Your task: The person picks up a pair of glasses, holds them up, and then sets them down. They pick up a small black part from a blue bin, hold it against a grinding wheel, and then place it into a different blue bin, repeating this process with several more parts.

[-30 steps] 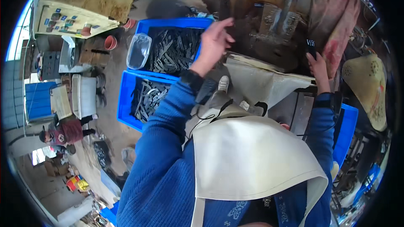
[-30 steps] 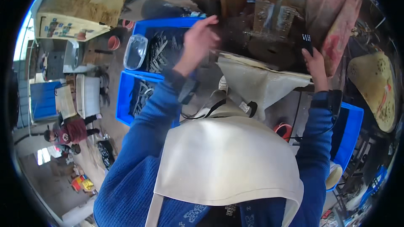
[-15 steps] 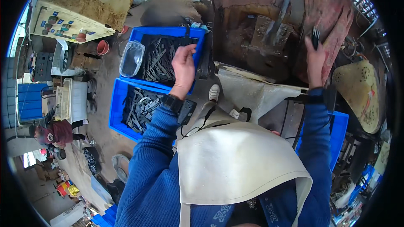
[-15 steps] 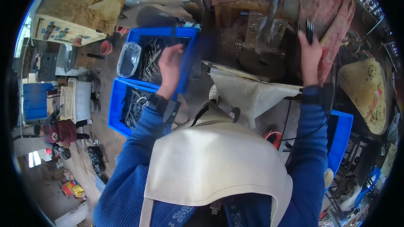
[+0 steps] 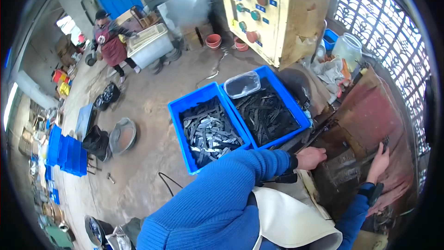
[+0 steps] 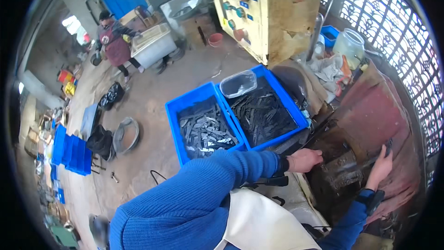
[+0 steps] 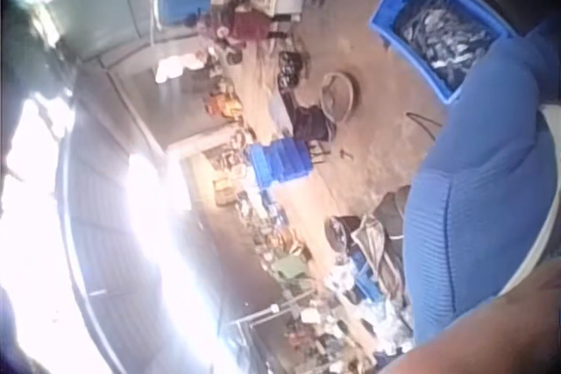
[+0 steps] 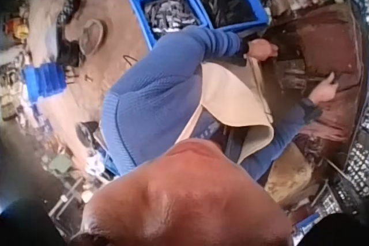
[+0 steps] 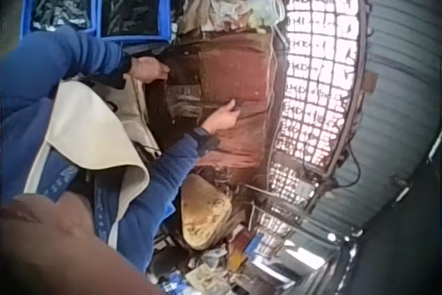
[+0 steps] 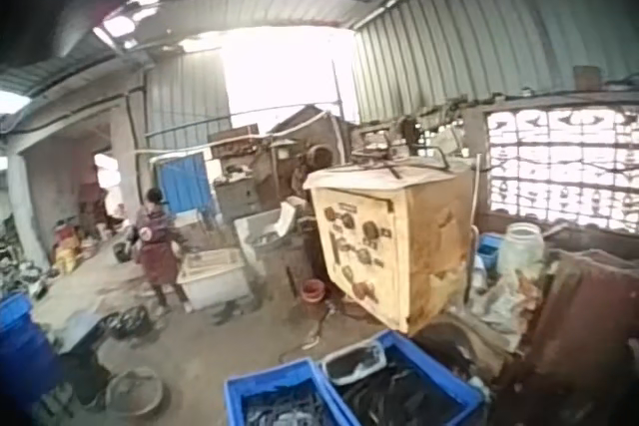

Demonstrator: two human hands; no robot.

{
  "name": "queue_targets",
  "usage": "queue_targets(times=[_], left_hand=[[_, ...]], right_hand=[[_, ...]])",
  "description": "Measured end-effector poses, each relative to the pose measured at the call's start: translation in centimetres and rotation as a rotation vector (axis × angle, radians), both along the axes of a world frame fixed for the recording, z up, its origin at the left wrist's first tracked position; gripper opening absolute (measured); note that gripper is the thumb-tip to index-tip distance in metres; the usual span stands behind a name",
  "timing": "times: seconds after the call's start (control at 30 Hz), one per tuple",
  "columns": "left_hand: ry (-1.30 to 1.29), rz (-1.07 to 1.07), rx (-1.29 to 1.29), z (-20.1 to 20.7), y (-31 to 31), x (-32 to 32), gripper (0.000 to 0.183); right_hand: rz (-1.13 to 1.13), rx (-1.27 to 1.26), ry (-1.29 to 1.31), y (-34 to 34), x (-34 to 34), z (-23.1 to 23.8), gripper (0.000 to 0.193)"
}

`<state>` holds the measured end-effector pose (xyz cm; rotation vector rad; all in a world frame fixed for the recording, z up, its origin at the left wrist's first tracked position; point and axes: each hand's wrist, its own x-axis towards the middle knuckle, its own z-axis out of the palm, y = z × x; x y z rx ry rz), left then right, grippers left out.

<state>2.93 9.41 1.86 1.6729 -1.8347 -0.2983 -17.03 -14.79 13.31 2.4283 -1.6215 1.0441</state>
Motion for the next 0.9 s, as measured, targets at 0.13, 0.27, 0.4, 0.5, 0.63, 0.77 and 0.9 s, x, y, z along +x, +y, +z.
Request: queue_targets(times=[0.13, 0.27, 0.4, 0.5, 0.63, 0.77, 0.9], left_hand=[[-0.025, 0.001, 0.047, -0.5, -0.1, -0.3, 0.016], [-0.029, 0.015, 0.027, -0.6, -0.1, -0.3, 0.015], [-0.087, -0.092, -0.027, -0.1, -0.1, -0.3, 0.016], [-0.095, -0.087, 0.064, 0.4, 0.0, -0.6, 0.020], [-0.129, -0.078, 0.085, 0.2, -0.2, -0.5, 0.025], [-0.161, -0.092, 0.011, -0.5, -0.4, -0.2, 0.029], [-0.162, -0.077, 0.072, -0.7, -0.5, -0.2, 0.028]], right_hand=[[-0.036, 0.024, 0.033, -1.3, -0.5, -1.0, 0.051], [-0.106, -0.009, 0.028, 0.1, 0.1, -0.3, 0.043], [-0.154, 0.031, 0.051, 2.0, 1.3, 0.9, 0.035], [-0.188, 0.029, 0.083, 2.7, 1.7, 1.5, 0.030], [-0.228, 0.018, 0.031, 3.3, 1.9, 1.7, 0.029], [-0.103, -0.071, -0.057, 3.7, 1.9, 1.8, 0.023], [-0.144, -0.065, -0.042, 3.8, 2.0, 2.0, 0.019]])
